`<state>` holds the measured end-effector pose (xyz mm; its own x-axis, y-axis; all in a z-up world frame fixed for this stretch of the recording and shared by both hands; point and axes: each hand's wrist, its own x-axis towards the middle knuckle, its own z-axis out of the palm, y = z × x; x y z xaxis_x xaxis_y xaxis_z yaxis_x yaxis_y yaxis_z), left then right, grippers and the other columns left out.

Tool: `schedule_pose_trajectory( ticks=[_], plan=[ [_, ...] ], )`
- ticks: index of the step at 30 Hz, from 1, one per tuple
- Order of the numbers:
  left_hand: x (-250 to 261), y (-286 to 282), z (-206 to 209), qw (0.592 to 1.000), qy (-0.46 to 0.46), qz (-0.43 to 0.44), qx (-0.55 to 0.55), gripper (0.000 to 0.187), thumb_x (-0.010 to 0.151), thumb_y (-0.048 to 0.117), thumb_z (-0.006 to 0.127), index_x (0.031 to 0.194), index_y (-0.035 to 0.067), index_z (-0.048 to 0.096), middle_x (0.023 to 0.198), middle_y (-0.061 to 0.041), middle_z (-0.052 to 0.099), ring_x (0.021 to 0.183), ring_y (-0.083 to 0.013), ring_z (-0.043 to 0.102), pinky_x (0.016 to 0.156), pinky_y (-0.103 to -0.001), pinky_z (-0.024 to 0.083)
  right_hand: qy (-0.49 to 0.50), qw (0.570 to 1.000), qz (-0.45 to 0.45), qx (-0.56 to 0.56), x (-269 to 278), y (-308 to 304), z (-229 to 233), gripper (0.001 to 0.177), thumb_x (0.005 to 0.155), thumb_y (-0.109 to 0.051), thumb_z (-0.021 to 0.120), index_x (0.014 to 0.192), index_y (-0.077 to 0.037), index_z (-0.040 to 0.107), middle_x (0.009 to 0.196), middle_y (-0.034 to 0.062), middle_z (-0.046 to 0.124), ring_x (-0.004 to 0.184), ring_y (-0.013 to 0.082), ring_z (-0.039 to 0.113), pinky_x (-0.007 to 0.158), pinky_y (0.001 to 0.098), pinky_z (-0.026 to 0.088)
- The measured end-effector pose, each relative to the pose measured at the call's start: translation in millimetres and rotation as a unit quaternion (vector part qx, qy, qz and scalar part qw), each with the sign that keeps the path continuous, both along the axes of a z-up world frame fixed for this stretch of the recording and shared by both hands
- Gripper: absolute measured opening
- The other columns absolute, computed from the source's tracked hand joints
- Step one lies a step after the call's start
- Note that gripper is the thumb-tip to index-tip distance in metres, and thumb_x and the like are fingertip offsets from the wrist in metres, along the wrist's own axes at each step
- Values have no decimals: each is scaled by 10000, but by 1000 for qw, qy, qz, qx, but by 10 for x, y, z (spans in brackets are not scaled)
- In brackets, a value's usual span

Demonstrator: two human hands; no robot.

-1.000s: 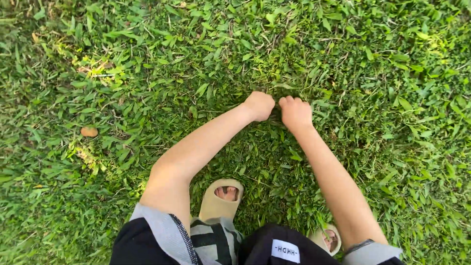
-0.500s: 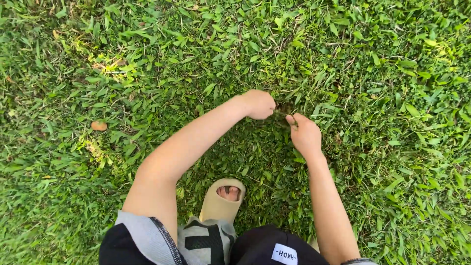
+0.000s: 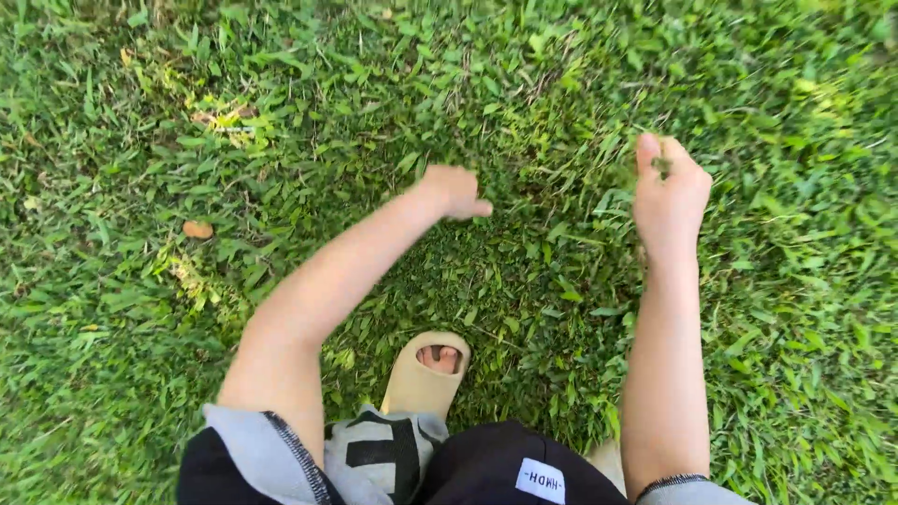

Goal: Pulling weeds from a grassy lawn by hand.

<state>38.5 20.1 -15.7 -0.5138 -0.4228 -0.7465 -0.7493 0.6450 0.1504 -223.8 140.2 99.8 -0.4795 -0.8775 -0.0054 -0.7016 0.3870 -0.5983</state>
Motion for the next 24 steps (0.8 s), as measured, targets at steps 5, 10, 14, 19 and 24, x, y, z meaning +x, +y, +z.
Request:
schedule_pose_trajectory(
  ticks=[5, 10, 14, 19, 24],
  plan=[
    [-228, 443, -446, 996, -62, -44, -35, 833, 845, 846, 547, 1106, 80, 742, 1129, -86, 742, 1041, -256, 711, 862, -407, 532, 36, 986, 94, 131, 533, -199, -129, 527, 913, -534, 720, 1117, -48, 705, 1017, 171, 697, 905, 316, 684, 769, 462, 555],
    [-159, 554, -1352, 997, -25, -16, -64, 531, 821, 602, 717, 1092, 147, 756, 1109, -54, 758, 1039, -269, 724, 843, -435, 548, 121, 960, 164, 191, 1265, 120, -1310, 541, 908, -511, 759, 1139, -43, 615, 1107, 132, 653, 993, 314, 694, 764, 447, 604],
    [-51, 454, -980, 993, 67, -28, -94, 213, 869, 258, 684, 985, 127, 807, 1038, -98, 787, 969, -285, 765, 812, -437, 597, 186, 951, 184, 163, 1363, 231, -1368, 674, 726, -570, 820, 1093, -63, 567, 1053, 91, 604, 968, 275, 679, 701, 419, 603],
    [-183, 361, -539, 996, 37, -67, -53, 242, 842, 260, 684, 976, 87, 787, 1038, -125, 768, 977, -298, 746, 830, -441, 587, 180, 952, 199, 144, 1290, 272, -1639, 534, 805, -509, 783, 1070, -95, 576, 1035, 84, 601, 941, 284, 680, 670, 432, 593],
    [-288, 259, -661, 991, 37, -118, -39, 260, 840, 228, 626, 987, 78, 779, 1074, -132, 756, 992, -309, 735, 835, -443, 589, 131, 961, 206, 131, 1223, 327, -1659, 200, 942, -291, 674, 1029, -121, 616, 1041, 85, 627, 948, 314, 686, 743, 486, 567]
  ],
)
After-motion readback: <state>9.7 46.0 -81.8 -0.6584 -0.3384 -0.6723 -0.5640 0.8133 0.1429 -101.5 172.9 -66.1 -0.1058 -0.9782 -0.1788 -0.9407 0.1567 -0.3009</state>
